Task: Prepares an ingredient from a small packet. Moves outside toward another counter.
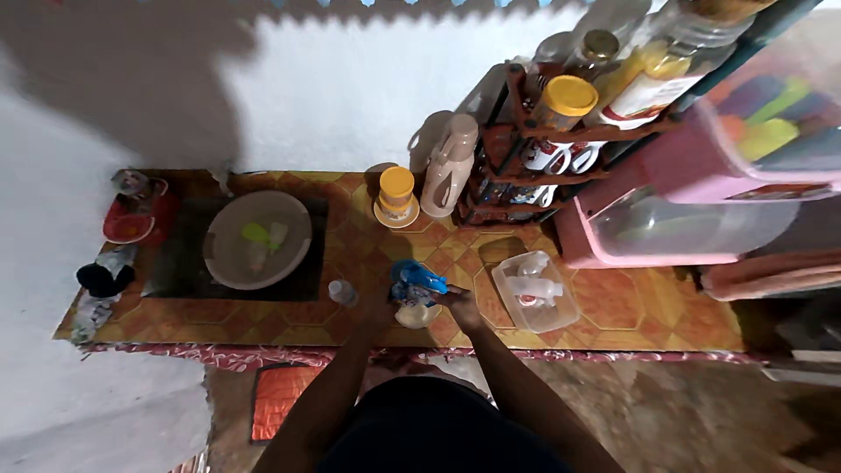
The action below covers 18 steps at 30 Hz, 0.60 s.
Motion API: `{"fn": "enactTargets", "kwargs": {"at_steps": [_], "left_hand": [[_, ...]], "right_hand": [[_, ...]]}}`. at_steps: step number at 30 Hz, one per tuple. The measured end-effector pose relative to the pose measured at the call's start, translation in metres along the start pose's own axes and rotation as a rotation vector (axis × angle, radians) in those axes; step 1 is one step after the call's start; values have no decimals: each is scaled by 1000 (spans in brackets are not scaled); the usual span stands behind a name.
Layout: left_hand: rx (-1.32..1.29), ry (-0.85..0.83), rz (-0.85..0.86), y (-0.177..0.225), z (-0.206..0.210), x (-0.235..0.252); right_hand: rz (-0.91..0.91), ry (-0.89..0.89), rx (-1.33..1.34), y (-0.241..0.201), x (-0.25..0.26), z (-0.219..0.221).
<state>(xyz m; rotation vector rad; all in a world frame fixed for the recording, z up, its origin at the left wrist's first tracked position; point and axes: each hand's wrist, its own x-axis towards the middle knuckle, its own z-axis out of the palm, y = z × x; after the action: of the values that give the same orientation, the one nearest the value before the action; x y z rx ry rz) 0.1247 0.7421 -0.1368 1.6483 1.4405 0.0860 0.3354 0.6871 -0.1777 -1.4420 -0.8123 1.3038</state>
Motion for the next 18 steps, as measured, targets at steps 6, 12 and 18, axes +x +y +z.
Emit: {"fn": "enactTargets", "kwargs": {"at_steps": [6,12,18], "left_hand": [[-119,92,-36,-2,12,1],[-221,131,-38,-8,11,6],[-174,76,-31,-8,11,10]], "right_hand": [[11,18,59,1,-2,1],[24,25,89,-4,-4,2],[31,19,60,0,-5,1]]}}
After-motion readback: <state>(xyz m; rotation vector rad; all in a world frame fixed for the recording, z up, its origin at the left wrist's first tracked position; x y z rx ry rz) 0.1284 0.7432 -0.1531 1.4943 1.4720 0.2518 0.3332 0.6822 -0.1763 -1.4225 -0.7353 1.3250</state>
